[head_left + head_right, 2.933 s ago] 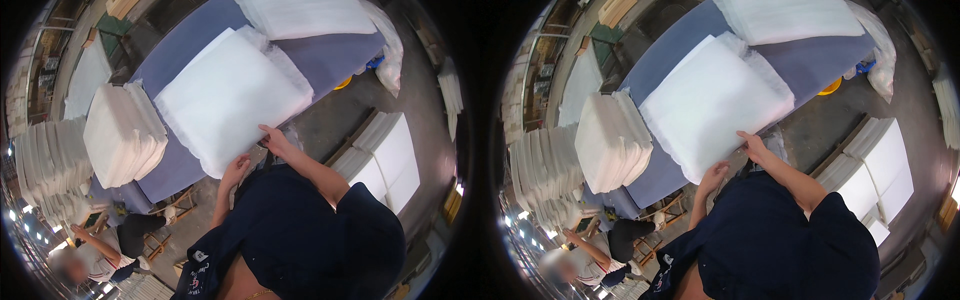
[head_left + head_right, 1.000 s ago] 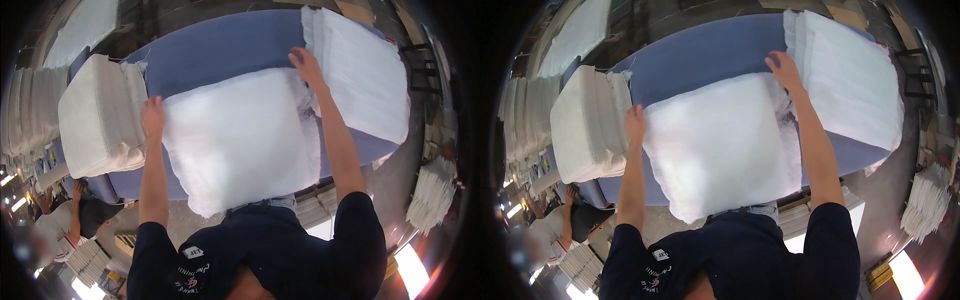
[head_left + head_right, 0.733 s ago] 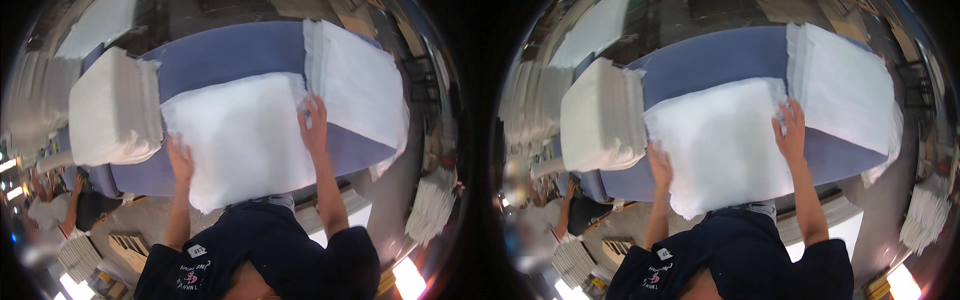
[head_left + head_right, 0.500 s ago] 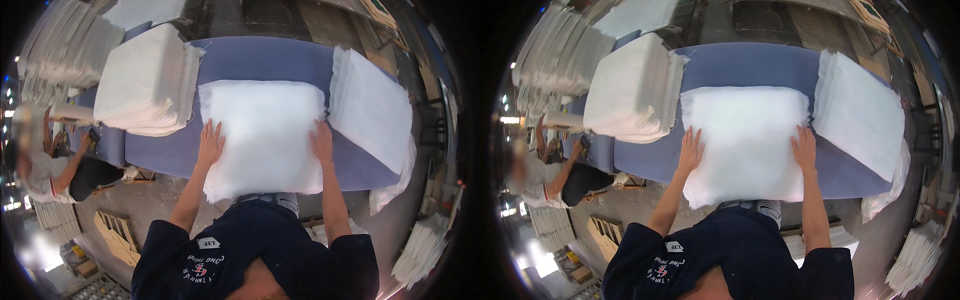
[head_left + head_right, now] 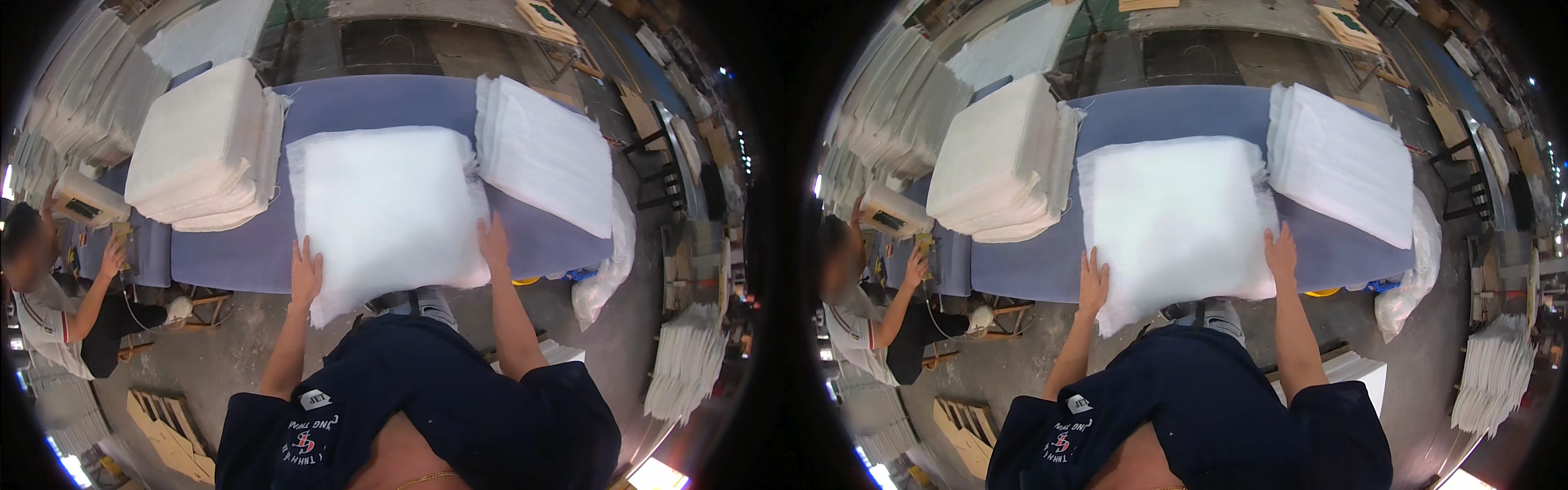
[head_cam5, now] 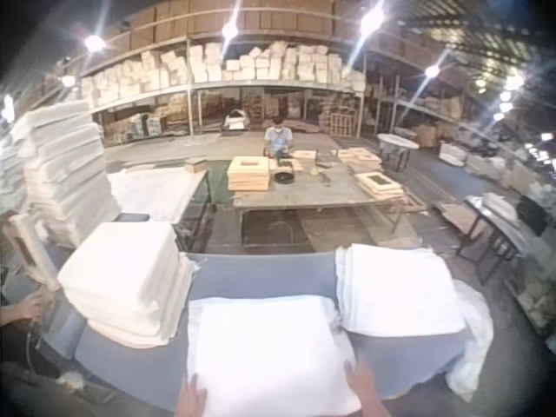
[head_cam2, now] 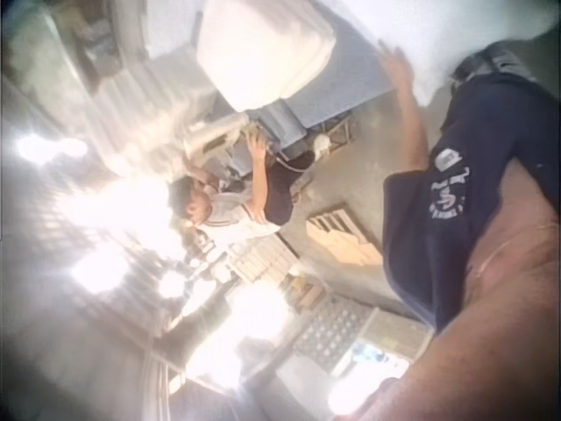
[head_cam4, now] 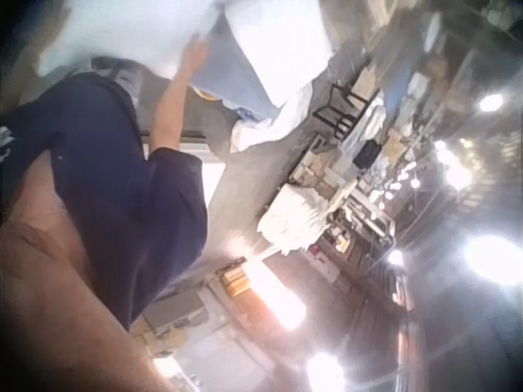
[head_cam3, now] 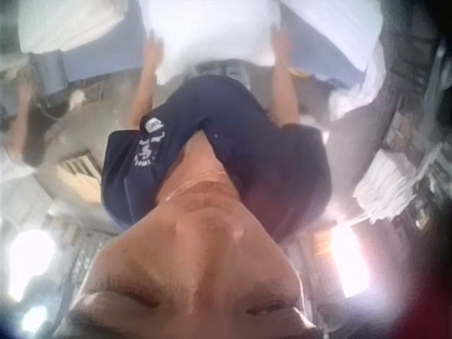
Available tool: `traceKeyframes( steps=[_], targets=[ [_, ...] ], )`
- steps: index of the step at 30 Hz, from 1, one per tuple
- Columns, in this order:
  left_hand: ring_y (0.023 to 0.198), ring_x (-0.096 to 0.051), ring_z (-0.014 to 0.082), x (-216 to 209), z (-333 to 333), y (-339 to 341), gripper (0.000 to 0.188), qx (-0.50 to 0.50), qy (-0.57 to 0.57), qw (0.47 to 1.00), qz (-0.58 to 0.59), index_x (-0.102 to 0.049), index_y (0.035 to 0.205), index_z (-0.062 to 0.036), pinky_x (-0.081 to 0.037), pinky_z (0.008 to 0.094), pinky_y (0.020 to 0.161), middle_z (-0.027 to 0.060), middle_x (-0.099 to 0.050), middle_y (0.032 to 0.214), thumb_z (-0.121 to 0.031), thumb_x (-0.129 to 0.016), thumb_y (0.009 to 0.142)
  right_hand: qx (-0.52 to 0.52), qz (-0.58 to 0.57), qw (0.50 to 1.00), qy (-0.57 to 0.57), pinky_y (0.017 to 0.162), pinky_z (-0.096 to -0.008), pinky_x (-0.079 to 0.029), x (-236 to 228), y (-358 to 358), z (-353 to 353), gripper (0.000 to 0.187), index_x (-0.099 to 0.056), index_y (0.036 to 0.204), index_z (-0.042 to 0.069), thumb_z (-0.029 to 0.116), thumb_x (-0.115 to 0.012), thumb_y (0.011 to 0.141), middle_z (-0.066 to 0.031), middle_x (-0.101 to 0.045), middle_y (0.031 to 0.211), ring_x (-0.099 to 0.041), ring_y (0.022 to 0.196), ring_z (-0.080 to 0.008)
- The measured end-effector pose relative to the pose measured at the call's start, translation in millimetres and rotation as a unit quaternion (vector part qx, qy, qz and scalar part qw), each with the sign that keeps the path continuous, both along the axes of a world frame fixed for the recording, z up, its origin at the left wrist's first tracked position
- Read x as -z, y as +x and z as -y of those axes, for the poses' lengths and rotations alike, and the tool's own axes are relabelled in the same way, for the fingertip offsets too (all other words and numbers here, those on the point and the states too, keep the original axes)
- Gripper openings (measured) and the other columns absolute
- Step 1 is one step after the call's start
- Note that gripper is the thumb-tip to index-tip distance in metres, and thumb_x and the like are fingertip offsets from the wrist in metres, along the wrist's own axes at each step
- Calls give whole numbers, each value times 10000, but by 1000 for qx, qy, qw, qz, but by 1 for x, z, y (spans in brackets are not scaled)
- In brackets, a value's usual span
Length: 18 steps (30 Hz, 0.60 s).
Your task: The person repeatedly picks up white cushion-like objects, wraps them in white fabric, and places them on a blue table. The person also handles a wooden frame and a yellow bucket during the process.
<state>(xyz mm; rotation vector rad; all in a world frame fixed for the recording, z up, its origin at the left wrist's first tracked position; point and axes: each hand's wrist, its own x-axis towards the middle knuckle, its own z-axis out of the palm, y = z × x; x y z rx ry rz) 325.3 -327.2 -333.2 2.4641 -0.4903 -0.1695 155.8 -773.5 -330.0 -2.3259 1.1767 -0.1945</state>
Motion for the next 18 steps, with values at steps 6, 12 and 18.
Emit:
traceKeyframes(
  steps=[6, 12, 18],
  targets=[
    [1116, -564, 437, -27, 9, 9, 667, -49, 40, 997, -50, -284, 1490, -80, -471, 475, 914, 290, -445, 1372, -393, -539, 958, 7, -90, 993, 77, 955, -467, -442, 24, -28, 19, 564, -636, 1163, 12, 496, -438, 952, -225, -657, 1113, -579, 1120, -415],
    [787, -672, 361, 13, -34, 0, 508, -184, -71, 975, -104, -606, 1199, -3, -510, 442, 734, 186, -690, 802, -431, -593, 924, -14, -3, 985, 174, 940, -377, -454, 79, -80, 15, 493, -573, 1224, -63, 356, -504, 973, -222, -635, 1190, -604, 1120, -313],
    [846, -663, 400, -8, -31, -5, 468, -287, -91, 946, -121, -676, 979, 19, -504, 451, 761, 222, -695, 868, -437, -579, 933, 57, 94, 931, 348, 972, -355, -429, 86, -101, -12, 472, -471, 1326, -26, 258, -547, 957, -151, -556, 1307, -547, 1159, -255]
  ],
)
